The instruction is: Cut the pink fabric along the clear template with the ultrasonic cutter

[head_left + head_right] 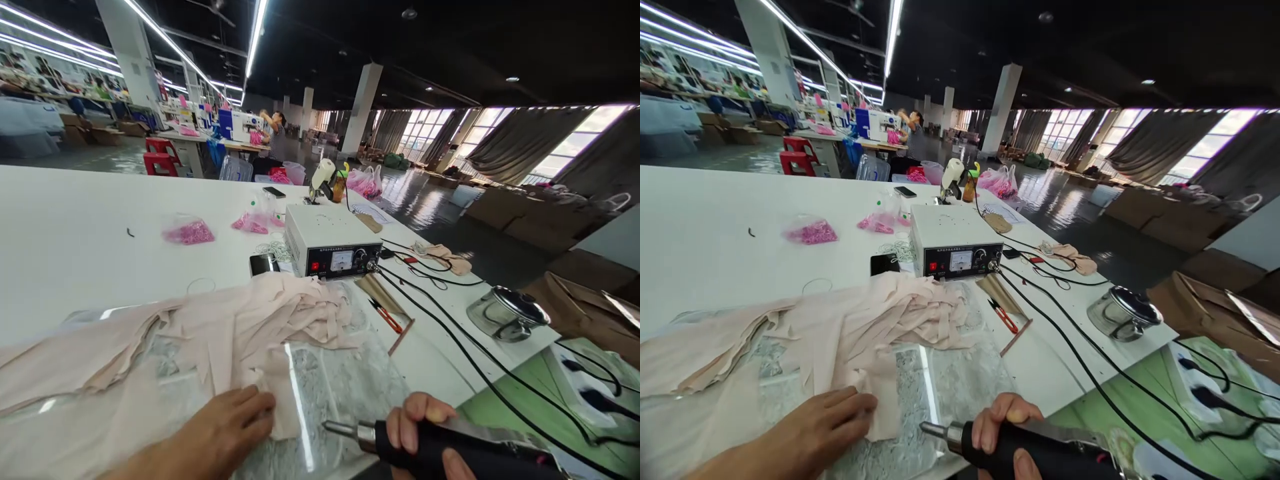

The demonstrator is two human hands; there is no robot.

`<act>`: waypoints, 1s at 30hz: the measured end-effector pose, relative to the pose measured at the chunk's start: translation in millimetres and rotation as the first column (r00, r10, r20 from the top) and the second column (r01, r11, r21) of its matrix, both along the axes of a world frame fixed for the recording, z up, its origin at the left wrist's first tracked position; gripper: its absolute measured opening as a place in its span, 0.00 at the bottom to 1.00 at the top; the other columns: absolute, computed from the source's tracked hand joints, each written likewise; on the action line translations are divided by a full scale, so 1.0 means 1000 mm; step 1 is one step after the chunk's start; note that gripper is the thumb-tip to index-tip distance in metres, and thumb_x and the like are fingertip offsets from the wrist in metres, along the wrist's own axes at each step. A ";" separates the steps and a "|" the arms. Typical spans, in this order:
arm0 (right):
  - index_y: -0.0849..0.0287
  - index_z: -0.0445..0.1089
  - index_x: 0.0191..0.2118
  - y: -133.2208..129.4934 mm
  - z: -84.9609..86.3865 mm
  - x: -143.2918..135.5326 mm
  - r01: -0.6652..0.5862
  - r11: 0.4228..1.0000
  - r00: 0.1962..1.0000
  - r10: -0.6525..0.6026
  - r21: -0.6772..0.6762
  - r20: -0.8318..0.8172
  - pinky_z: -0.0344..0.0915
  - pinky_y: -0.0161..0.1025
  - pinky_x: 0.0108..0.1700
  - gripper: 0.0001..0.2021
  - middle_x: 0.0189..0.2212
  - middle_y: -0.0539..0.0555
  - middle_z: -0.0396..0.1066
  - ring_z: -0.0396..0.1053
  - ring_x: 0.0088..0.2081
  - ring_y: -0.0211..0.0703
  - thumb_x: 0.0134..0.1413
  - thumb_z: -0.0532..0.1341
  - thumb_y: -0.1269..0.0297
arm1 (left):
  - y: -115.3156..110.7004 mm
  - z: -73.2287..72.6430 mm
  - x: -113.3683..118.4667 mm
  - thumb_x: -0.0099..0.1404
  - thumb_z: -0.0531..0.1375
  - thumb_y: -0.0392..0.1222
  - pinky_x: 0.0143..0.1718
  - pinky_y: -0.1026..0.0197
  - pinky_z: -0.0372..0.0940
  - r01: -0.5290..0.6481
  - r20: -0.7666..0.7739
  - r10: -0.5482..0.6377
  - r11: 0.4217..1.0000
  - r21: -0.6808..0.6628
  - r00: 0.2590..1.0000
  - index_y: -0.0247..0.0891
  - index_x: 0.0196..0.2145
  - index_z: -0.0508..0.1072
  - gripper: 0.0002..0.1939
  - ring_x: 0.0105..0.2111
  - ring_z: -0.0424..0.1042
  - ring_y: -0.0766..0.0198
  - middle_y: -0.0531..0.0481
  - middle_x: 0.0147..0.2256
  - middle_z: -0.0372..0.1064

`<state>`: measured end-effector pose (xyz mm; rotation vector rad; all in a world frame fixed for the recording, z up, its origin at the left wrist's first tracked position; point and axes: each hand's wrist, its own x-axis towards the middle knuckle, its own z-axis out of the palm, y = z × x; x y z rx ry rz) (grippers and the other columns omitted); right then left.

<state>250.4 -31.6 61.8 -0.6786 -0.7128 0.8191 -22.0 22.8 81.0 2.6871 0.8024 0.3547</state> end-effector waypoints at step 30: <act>0.53 0.69 0.41 0.044 -0.004 -0.036 0.138 0.976 0.981 -0.158 0.169 0.112 0.67 0.37 0.27 0.07 0.34 0.49 0.63 0.65 0.25 0.36 0.59 0.58 0.60 | 0.008 -0.041 -0.008 0.67 0.51 0.27 0.63 0.51 0.62 0.103 -0.074 -0.080 0.909 0.404 0.994 0.40 0.67 0.62 0.31 0.62 0.66 0.52 0.46 0.64 0.63</act>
